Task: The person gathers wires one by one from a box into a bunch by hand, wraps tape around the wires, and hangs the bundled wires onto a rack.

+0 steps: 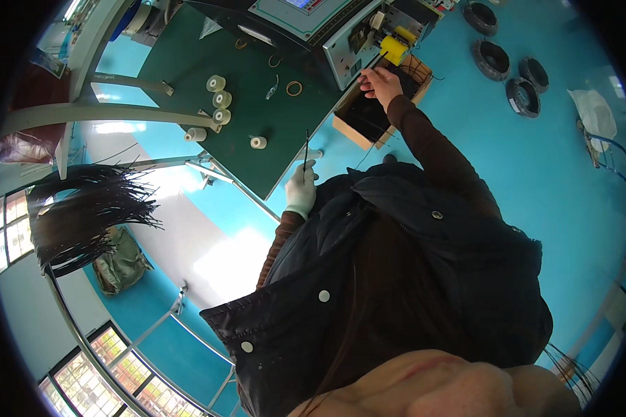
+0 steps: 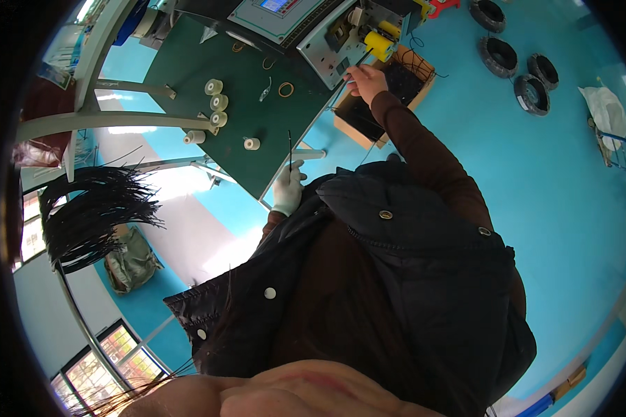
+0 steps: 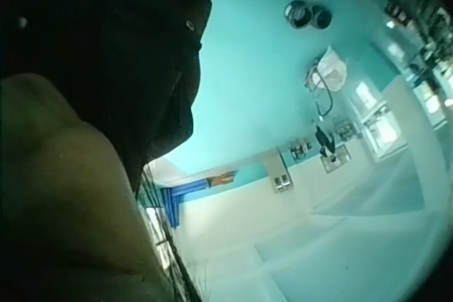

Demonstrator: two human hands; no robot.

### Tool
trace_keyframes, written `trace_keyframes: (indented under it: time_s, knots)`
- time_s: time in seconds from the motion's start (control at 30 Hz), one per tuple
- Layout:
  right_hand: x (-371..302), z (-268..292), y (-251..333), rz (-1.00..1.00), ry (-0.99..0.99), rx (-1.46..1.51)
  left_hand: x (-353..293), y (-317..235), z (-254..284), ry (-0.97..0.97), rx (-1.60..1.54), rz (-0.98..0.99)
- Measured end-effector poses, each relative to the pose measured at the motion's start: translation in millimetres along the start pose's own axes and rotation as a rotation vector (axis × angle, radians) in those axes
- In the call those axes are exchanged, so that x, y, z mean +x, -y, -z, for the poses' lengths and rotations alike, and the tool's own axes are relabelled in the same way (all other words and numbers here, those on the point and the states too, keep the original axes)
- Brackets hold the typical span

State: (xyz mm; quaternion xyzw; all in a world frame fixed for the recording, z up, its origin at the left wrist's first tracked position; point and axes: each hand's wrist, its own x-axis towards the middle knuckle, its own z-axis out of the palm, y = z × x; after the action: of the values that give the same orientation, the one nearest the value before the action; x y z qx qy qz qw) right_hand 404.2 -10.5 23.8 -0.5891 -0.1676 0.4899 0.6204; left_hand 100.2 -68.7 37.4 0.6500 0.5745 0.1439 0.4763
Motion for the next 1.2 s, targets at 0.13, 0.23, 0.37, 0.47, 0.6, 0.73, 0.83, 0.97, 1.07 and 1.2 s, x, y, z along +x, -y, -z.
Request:
trace_keyframes:
  time_s: [0.13, 0.23, 0.37, 0.47, 0.6, 0.73, 0.83, 0.97, 1.07, 1.2]
  knots:
    - [-4.1, -3.8, -14.8, 0.026, 0.141, -0.184, 1.4, -8.1, -0.1, 0.011, -0.027, 0.020]
    - [-26.3, -14.6, -32.9, -0.032, 0.194, -0.190, 9.2, -33.4, 0.4, 0.021, -0.281, 0.119]
    - [-73.5, -22.3, -58.8, 0.055, 0.375, -0.384, 32.0, -47.2, -8.1, 0.010, -0.393, 0.130]
    - [-94.3, -31.7, -66.2, 0.381, 0.511, -0.598, 42.7, -52.2, -13.4, 0.061, -0.376, 0.092]
    - [-108.8, -40.8, -43.6, 0.417, 0.590, -0.649, 43.6, -59.2, -13.4, 0.196, -0.372, 0.080]
    - [-108.2, -37.6, -45.7, 0.420, 0.591, -0.714, 36.8, -68.3, -17.9, 0.295, -0.474, 0.080]
    - [-109.3, -37.1, -48.4, 0.478, 0.567, -0.759, 37.3, -67.4, -19.5, 0.291, -0.486, 0.066]
    - [-110.2, -39.0, -49.7, 0.511, 0.606, -0.613, 43.0, -49.9, -16.5, 0.315, -0.427, -0.146]
    - [-111.9, -21.8, -47.5, 0.333, 0.650, -0.713, 37.5, -18.7, -12.5, 0.002, -0.576, -0.280]
    - [-51.6, 8.3, -64.3, -0.119, 0.123, -0.200, 18.6, -17.7, 12.3, -0.079, -0.525, -0.068]
